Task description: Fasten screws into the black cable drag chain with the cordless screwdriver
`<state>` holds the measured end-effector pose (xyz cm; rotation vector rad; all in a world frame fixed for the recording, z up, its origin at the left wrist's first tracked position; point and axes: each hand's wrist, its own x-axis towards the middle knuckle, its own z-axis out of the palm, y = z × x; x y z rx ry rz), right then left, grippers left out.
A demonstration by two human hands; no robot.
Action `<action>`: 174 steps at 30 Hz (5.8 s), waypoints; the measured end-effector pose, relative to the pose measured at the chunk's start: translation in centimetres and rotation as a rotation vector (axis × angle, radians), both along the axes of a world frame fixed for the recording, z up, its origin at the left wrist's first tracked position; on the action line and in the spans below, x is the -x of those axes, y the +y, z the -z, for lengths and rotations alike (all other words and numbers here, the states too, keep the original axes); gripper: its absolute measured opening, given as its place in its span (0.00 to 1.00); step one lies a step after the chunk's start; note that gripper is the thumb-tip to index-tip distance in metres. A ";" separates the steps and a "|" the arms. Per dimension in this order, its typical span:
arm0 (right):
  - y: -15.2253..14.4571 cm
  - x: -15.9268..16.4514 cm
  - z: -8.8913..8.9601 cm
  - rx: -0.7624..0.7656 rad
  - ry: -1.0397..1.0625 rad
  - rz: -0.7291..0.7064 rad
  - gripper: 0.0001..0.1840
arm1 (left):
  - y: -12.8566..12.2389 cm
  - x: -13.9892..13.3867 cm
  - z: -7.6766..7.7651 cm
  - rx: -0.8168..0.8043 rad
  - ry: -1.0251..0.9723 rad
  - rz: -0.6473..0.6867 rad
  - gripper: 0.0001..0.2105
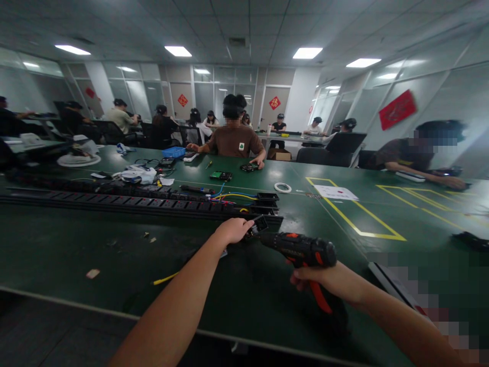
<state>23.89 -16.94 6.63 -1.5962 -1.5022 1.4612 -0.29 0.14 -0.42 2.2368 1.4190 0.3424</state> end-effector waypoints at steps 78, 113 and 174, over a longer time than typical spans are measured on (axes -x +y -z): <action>-0.2 0.7 1.2 -0.095 -0.170 -0.053 0.05 | -0.3 0.0 -0.3 0.007 -0.007 0.017 0.29; -0.4 0.7 1.0 -0.067 -0.064 0.001 0.15 | -0.3 0.1 -0.3 0.027 -0.021 0.007 0.28; -0.2 0.6 1.2 -0.089 -0.167 -0.047 0.10 | -0.4 0.2 -0.3 0.030 -0.017 0.014 0.28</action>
